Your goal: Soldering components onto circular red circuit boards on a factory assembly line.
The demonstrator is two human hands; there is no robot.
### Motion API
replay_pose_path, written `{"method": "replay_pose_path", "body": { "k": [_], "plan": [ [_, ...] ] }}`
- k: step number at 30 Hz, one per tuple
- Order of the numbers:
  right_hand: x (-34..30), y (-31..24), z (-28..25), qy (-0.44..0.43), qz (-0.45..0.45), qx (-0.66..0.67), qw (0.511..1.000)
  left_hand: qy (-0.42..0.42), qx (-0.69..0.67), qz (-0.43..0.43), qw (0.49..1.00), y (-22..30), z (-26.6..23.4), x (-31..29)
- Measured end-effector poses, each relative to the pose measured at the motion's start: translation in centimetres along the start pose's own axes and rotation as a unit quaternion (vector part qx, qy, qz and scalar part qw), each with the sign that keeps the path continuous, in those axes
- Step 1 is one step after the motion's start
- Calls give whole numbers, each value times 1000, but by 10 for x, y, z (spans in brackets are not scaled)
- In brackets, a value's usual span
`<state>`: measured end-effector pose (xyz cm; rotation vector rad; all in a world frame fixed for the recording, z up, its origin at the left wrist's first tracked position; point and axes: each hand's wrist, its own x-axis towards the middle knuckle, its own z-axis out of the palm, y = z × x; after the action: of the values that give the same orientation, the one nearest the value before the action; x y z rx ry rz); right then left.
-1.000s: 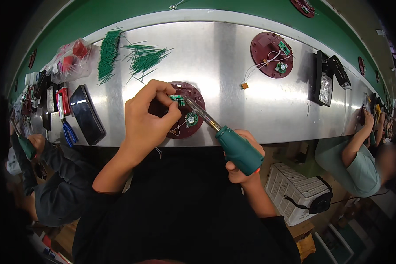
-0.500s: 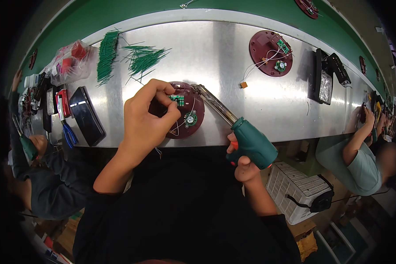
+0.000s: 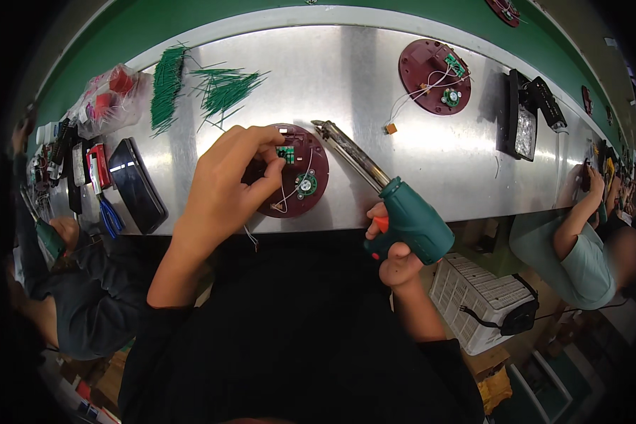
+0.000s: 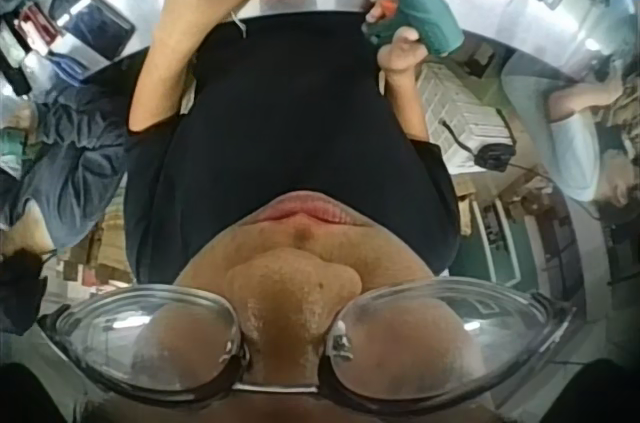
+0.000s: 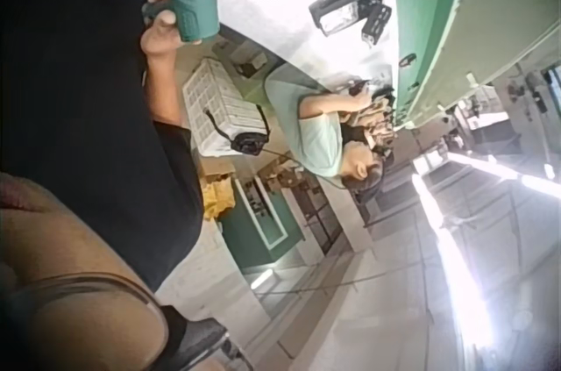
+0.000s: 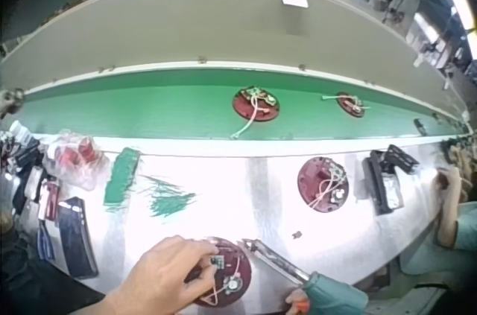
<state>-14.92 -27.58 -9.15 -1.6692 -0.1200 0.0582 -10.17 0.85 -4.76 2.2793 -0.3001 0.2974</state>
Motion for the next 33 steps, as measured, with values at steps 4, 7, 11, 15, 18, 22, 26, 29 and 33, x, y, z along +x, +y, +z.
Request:
{"method": "replay_pose_path", "body": {
  "k": [4,7,11,15,18,22,26,29,33],
  "plan": [
    [0,-4,2,9,4,-4,1000,-6,6,-16,1000,-4,1,-1],
    [0,-2,3,17,7,7,1000,-9,-68,-107,992,-3,0,-2],
    [2,-3,3,24,-1,15,1000,27,-138,-130,982,-3,2,0],
    [5,-5,3,38,0,23,999,53,-137,-90,985,-9,10,0],
    [4,-4,5,51,4,30,998,79,-145,-74,984,-11,17,1],
    [5,-4,5,54,-2,27,998,55,-69,-28,996,-15,15,2],
    [4,-5,5,59,7,38,998,60,-84,-72,992,-10,25,-3],
    [4,-8,6,65,13,41,997,47,-94,-110,988,-5,27,-1],
    [0,-13,2,43,11,25,999,24,-65,-87,994,-4,28,2]
  ]
}}
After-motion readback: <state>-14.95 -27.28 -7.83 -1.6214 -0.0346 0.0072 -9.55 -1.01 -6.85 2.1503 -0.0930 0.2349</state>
